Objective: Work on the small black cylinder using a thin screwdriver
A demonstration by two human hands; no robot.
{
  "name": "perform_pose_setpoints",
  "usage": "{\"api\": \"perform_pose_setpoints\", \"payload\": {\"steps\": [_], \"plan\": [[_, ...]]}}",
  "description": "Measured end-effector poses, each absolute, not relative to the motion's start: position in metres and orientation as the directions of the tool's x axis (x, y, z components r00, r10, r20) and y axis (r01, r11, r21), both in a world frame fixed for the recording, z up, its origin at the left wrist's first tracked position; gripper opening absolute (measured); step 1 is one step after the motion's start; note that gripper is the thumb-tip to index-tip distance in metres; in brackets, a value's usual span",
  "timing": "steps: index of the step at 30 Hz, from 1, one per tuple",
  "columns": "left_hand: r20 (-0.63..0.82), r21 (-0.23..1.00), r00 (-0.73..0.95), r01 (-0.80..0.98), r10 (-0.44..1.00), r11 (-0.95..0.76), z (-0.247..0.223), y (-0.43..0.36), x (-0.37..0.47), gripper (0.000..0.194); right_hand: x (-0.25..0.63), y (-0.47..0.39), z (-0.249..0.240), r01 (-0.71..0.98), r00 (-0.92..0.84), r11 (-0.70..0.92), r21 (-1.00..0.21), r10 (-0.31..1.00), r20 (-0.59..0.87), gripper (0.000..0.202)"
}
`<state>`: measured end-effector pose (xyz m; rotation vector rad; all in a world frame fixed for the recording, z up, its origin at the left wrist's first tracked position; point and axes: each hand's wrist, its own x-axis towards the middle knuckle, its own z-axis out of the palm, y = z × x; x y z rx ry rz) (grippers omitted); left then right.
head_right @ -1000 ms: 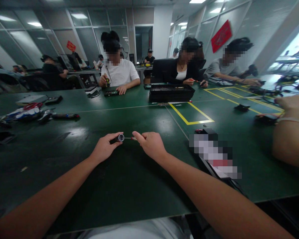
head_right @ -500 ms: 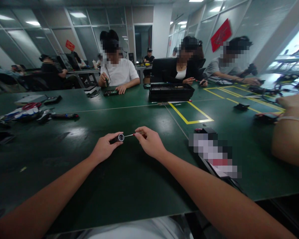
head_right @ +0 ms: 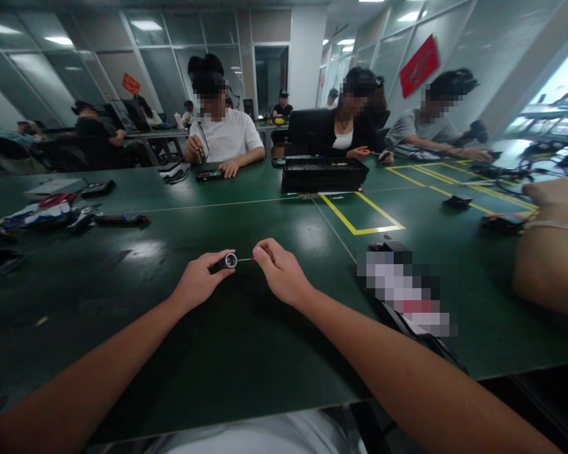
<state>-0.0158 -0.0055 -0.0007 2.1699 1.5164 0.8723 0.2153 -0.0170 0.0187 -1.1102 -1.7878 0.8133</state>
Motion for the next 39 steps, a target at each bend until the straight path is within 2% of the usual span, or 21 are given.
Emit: {"api": "perform_pose_setpoints", "payload": {"steps": [2, 5, 8, 12, 15, 18, 19, 21, 27, 39], "plan": [[0.283, 0.593, 0.250, 0.713, 0.926, -0.373, 0.000, -0.006, -0.014, 0.044, 0.214, -0.020, 0.021, 0.381, -0.218, 0.379, -0.843, 0.923, 0.317, 0.029], [0.290, 0.585, 0.253, 0.717, 0.923, -0.380, 0.002, -0.007, -0.012, 0.044, 0.212, -0.025, 0.023, 0.387, -0.161, 0.395, -0.833, 0.919, 0.361, 0.020], [0.292, 0.578, 0.258, 0.720, 0.921, -0.385, 0.003, -0.008, -0.011, 0.042, 0.211, -0.026, 0.024, 0.356, -0.129, 0.437, -0.826, 0.899, 0.419, 0.014], [0.289, 0.577, 0.261, 0.721, 0.921, -0.385, 0.004, -0.009, -0.010, 0.042, 0.210, -0.020, 0.020, 0.270, -0.087, 0.418, -0.867, 0.908, 0.410, 0.018], [0.341, 0.548, 0.286, 0.713, 0.895, -0.437, 0.006, -0.008, -0.009, 0.041, 0.209, -0.010, 0.016, 0.059, -0.009, 0.274, -0.960, 0.962, 0.274, 0.024], [0.394, 0.512, 0.291, 0.718, 0.872, -0.471, 0.009, -0.007, -0.009, 0.039, 0.211, 0.001, 0.011, -0.264, -0.006, -0.055, -0.963, 0.998, -0.055, 0.028], [0.395, 0.513, 0.279, 0.724, 0.876, -0.461, 0.009, -0.007, -0.010, 0.039, 0.212, 0.004, 0.010, -0.323, 0.009, -0.089, -0.942, 0.995, -0.097, 0.027], [0.374, 0.527, 0.257, 0.732, 0.891, -0.432, 0.009, -0.006, -0.011, 0.040, 0.213, 0.007, 0.009, -0.379, 0.050, -0.054, -0.924, 0.996, -0.079, 0.024], [0.341, 0.538, 0.247, 0.740, 0.907, -0.404, 0.007, -0.007, -0.011, 0.042, 0.210, 0.002, 0.008, -0.208, 0.078, 0.127, -0.970, 0.990, 0.113, 0.029], [0.325, 0.543, 0.251, 0.739, 0.912, -0.398, 0.007, -0.008, -0.011, 0.043, 0.209, -0.001, 0.006, -0.073, -0.029, 0.213, -0.974, 0.976, 0.215, 0.029]]}}
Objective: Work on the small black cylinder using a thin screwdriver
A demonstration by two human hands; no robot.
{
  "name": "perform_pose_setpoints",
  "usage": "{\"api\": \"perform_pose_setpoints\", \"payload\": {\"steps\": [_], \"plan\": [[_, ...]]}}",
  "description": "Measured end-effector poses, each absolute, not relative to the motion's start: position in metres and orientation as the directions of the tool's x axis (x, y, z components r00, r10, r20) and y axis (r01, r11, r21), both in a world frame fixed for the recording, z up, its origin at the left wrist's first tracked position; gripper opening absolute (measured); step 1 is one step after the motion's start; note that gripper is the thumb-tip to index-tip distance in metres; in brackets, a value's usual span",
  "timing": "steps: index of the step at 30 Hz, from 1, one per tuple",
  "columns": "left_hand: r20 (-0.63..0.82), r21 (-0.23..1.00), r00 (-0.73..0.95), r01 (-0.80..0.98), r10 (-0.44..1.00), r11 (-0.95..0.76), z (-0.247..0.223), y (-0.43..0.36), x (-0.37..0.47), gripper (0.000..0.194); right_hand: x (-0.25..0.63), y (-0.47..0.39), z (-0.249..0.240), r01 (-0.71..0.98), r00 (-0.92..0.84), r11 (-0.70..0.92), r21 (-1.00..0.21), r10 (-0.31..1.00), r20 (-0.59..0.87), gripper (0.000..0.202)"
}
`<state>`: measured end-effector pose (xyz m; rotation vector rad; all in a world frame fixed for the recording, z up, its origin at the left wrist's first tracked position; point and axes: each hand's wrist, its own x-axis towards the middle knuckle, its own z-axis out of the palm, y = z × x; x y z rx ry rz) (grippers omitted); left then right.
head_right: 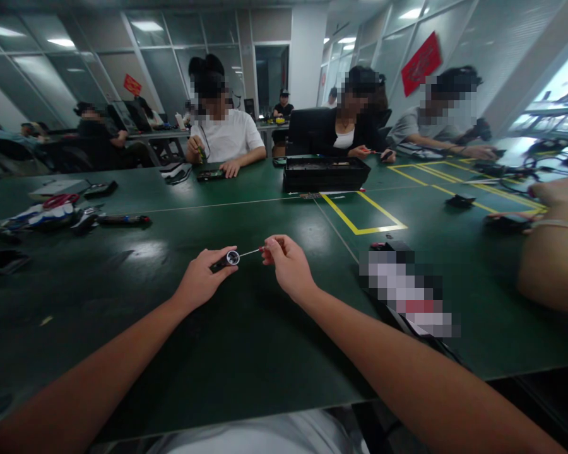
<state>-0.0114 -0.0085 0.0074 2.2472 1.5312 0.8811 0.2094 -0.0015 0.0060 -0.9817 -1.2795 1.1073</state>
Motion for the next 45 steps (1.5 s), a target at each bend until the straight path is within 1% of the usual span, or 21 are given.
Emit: {"api": "perform_pose_setpoints", "payload": {"steps": [2, 4, 5, 6, 9, 11, 13, 16, 18, 20, 22, 25, 26, 28, 30, 32, 33, 35, 39, 43, 45], "plan": [[0.325, 0.544, 0.249, 0.740, 0.912, -0.396, 0.007, -0.009, -0.012, 0.042, 0.209, -0.003, 0.008, -0.075, -0.030, 0.212, -0.974, 0.976, 0.215, 0.029], [0.323, 0.545, 0.249, 0.740, 0.913, -0.394, 0.007, -0.009, -0.012, 0.042, 0.210, -0.005, 0.012, -0.020, -0.021, 0.227, -0.974, 0.974, 0.227, 0.031], [0.323, 0.547, 0.249, 0.738, 0.913, -0.395, 0.007, -0.010, -0.012, 0.043, 0.211, -0.006, 0.014, 0.038, -0.014, 0.238, -0.970, 0.971, 0.238, 0.032], [0.324, 0.548, 0.250, 0.736, 0.912, -0.397, 0.008, -0.010, -0.012, 0.043, 0.212, -0.008, 0.017, 0.133, -0.015, 0.251, -0.959, 0.968, 0.251, 0.035], [0.336, 0.554, 0.248, 0.729, 0.909, -0.403, 0.008, -0.012, -0.011, 0.042, 0.216, -0.010, 0.023, 0.418, 0.019, 0.258, -0.871, 0.956, 0.292, 0.051], [0.336, 0.557, 0.250, 0.725, 0.908, -0.406, 0.008, -0.012, -0.010, 0.042, 0.218, -0.011, 0.025, 0.522, 0.029, 0.277, -0.806, 0.939, 0.342, 0.058], [0.327, 0.560, 0.255, 0.724, 0.910, -0.404, 0.008, -0.012, -0.010, 0.042, 0.218, -0.012, 0.024, 0.563, 0.014, 0.299, -0.771, 0.929, 0.370, 0.056], [0.318, 0.560, 0.242, 0.732, 0.917, -0.388, 0.007, -0.010, -0.012, 0.042, 0.216, -0.013, 0.022, 0.529, -0.059, 0.340, -0.777, 0.929, 0.366, 0.039], [0.318, 0.558, 0.226, 0.741, 0.921, -0.375, 0.006, -0.009, -0.014, 0.042, 0.215, -0.013, 0.021, 0.441, -0.130, 0.388, -0.809, 0.920, 0.370, 0.021], [0.315, 0.557, 0.226, 0.742, 0.922, -0.373, 0.005, -0.009, -0.014, 0.041, 0.215, -0.013, 0.020, 0.360, -0.173, 0.405, -0.841, 0.914, 0.366, 0.012], [0.310, 0.561, 0.241, 0.735, 0.920, -0.382, 0.004, -0.008, -0.014, 0.042, 0.215, -0.012, 0.020, 0.339, -0.166, 0.378, -0.861, 0.925, 0.340, 0.016], [0.304, 0.567, 0.253, 0.726, 0.918, -0.388, 0.004, -0.009, -0.012, 0.043, 0.215, -0.011, 0.019, 0.388, -0.120, 0.347, -0.854, 0.938, 0.326, 0.036], [0.300, 0.568, 0.255, 0.727, 0.919, -0.387, 0.004, -0.009, -0.012, 0.043, 0.215, -0.011, 0.018, 0.401, -0.113, 0.345, -0.848, 0.938, 0.328, 0.038], [0.289, 0.569, 0.255, 0.729, 0.923, -0.380, 0.005, -0.010, -0.011, 0.042, 0.214, -0.011, 0.016, 0.396, -0.109, 0.343, -0.852, 0.939, 0.328, 0.032], [0.284, 0.574, 0.249, 0.729, 0.926, -0.372, 0.005, -0.010, -0.012, 0.042, 0.213, -0.011, 0.014, 0.344, -0.111, 0.350, -0.872, 0.937, 0.332, 0.021], [0.290, 0.582, 0.233, 0.728, 0.928, -0.364, 0.005, -0.010, -0.013, 0.042, 0.212, -0.011, 0.012, 0.276, -0.123, 0.361, -0.891, 0.932, 0.340, 0.016], [0.294, 0.584, 0.226, 0.726, 0.929, -0.362, 0.005, -0.010, -0.014, 0.042, 0.211, -0.011, 0.012, 0.255, -0.138, 0.363, -0.896, 0.931, 0.337, 0.016], [0.295, 0.586, 0.222, 0.727, 0.929, -0.359, 0.005, -0.009, -0.015, 0.042, 0.211, -0.011, 0.012, 0.268, -0.161, 0.350, -0.898, 0.935, 0.317, 0.017], [0.285, 0.577, 0.236, 0.732, 0.929, -0.363, 0.004, -0.010, -0.014, 0.042, 0.210, -0.011, 0.013, 0.344, -0.120, 0.314, -0.885, 0.949, 0.290, 0.031], [0.281, 0.568, 0.247, 0.736, 0.928, -0.368, 0.005, -0.011, -0.014, 0.042, 0.210, -0.009, 0.011, 0.220, -0.092, 0.346, -0.912, 0.938, 0.334, 0.016], [0.281, 0.569, 0.235, 0.740, 0.931, -0.359, 0.007, -0.011, -0.015, 0.042, 0.210, -0.008, 0.011, 0.162, -0.118, 0.362, -0.918, 0.931, 0.346, 0.016]]}}
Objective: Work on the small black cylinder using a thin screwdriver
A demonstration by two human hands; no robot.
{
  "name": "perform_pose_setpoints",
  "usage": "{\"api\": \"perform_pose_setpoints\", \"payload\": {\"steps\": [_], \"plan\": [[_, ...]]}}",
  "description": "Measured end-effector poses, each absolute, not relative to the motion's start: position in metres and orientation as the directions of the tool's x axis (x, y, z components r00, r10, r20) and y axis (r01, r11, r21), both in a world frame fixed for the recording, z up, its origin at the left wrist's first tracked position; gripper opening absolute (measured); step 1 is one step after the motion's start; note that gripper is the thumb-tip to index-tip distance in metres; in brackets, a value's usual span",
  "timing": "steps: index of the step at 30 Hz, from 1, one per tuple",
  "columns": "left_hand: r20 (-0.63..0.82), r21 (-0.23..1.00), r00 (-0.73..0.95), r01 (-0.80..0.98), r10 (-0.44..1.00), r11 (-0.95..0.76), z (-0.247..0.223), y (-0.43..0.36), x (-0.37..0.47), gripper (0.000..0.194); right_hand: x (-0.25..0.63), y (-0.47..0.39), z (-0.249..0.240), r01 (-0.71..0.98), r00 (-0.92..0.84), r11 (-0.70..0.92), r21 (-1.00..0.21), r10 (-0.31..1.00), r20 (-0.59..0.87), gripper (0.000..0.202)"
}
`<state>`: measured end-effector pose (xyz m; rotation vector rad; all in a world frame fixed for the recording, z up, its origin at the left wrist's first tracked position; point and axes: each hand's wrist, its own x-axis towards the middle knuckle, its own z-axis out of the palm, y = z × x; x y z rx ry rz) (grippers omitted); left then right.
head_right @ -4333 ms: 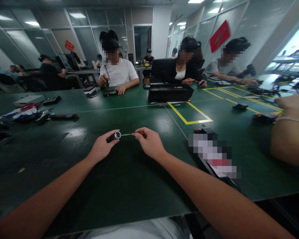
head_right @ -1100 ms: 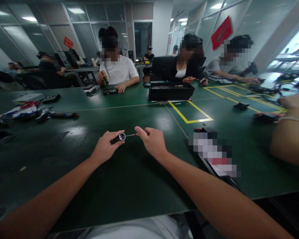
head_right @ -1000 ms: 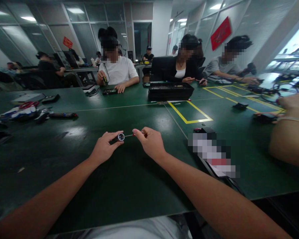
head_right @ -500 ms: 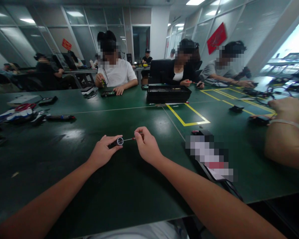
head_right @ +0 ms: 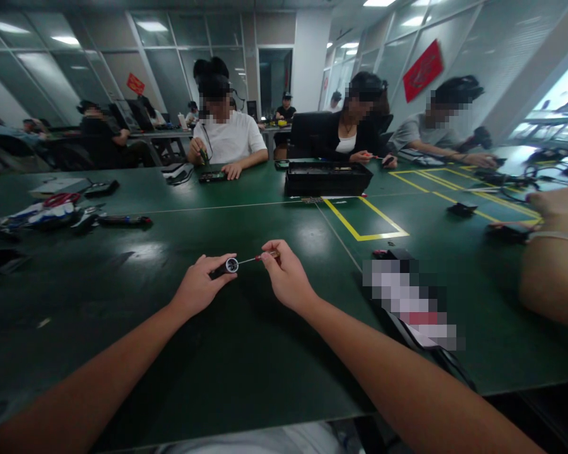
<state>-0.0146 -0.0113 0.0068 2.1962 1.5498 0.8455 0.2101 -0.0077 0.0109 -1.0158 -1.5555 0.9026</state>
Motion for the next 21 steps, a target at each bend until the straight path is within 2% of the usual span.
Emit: {"api": "perform_pose_setpoints", "payload": {"steps": [4, 7, 10, 15, 18, 21], "plan": [[0.278, 0.569, 0.240, 0.739, 0.930, -0.360, 0.008, -0.012, -0.015, 0.042, 0.209, -0.009, 0.015, 0.133, -0.138, 0.350, -0.927, 0.933, 0.332, 0.023], [0.268, 0.566, 0.250, 0.740, 0.931, -0.362, 0.006, -0.012, -0.014, 0.042, 0.209, -0.012, 0.017, 0.201, -0.115, 0.367, -0.908, 0.930, 0.350, 0.031], [0.286, 0.563, 0.244, 0.740, 0.927, -0.368, 0.005, -0.011, -0.014, 0.042, 0.209, -0.013, 0.015, 0.218, -0.092, 0.373, -0.902, 0.928, 0.362, 0.023], [0.301, 0.549, 0.252, 0.743, 0.920, -0.383, 0.006, -0.013, -0.014, 0.041, 0.208, -0.007, 0.012, 0.002, -0.022, 0.324, -0.946, 0.946, 0.323, 0.020], [0.320, 0.527, 0.282, 0.740, 0.905, -0.417, 0.009, -0.015, -0.014, 0.041, 0.208, 0.000, 0.011, -0.212, -0.014, 0.141, -0.967, 0.989, 0.147, 0.025], [0.342, 0.513, 0.281, 0.744, 0.897, -0.429, 0.012, -0.014, -0.014, 0.041, 0.211, 0.006, 0.009, -0.418, -0.063, -0.047, -0.907, 0.998, -0.023, 0.028]]}}
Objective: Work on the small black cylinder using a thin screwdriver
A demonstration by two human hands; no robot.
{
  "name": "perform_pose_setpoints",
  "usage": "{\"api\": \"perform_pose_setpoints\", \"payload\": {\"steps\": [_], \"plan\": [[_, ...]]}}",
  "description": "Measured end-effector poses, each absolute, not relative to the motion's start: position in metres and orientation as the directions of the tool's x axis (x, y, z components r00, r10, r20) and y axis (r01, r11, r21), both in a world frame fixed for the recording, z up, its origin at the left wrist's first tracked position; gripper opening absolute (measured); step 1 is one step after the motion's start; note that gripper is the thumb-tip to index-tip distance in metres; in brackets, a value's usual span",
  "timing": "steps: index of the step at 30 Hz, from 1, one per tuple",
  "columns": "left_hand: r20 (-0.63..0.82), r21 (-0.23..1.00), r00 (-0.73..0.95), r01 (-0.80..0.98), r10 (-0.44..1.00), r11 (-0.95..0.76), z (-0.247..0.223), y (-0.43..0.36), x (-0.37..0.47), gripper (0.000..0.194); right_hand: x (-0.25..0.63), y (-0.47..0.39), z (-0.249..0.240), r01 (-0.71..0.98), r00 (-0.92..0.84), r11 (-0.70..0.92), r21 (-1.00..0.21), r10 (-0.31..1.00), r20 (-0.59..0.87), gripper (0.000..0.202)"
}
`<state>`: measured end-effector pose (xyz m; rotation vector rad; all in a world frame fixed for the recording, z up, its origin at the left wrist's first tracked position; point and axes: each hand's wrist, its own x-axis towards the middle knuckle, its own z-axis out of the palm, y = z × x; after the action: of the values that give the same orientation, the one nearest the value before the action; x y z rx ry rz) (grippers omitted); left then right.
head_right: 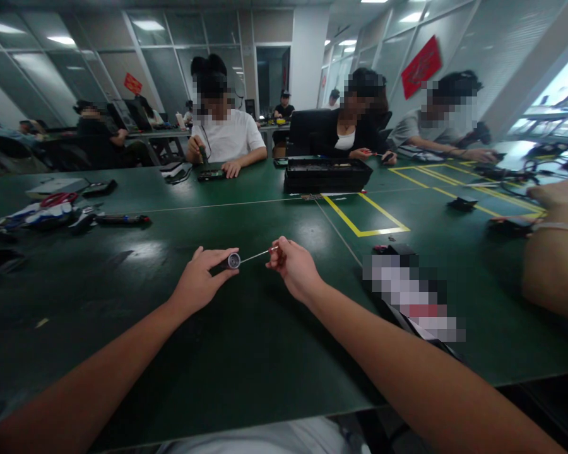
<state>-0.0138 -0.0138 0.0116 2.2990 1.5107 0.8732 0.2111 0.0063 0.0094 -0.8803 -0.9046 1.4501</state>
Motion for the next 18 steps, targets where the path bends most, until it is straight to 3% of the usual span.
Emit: {"api": "perform_pose_setpoints", "payload": {"steps": [3, 11, 18], "plan": [[0.304, 0.528, 0.261, 0.754, 0.916, -0.390, 0.010, -0.010, -0.016, 0.041, 0.214, 0.009, 0.008, -0.439, -0.017, -0.019, -0.898, 1.000, -0.013, 0.028], [0.286, 0.488, 0.289, 0.777, 0.914, -0.398, 0.008, -0.010, -0.016, 0.041, 0.207, 0.003, 0.008, -0.297, 0.020, 0.152, -0.943, 0.988, 0.153, 0.030], [0.279, 0.483, 0.307, 0.774, 0.910, -0.409, 0.010, -0.012, -0.012, 0.039, 0.211, -0.006, 0.013, 0.059, -0.051, 0.371, -0.927, 0.928, 0.368, 0.022]]}}
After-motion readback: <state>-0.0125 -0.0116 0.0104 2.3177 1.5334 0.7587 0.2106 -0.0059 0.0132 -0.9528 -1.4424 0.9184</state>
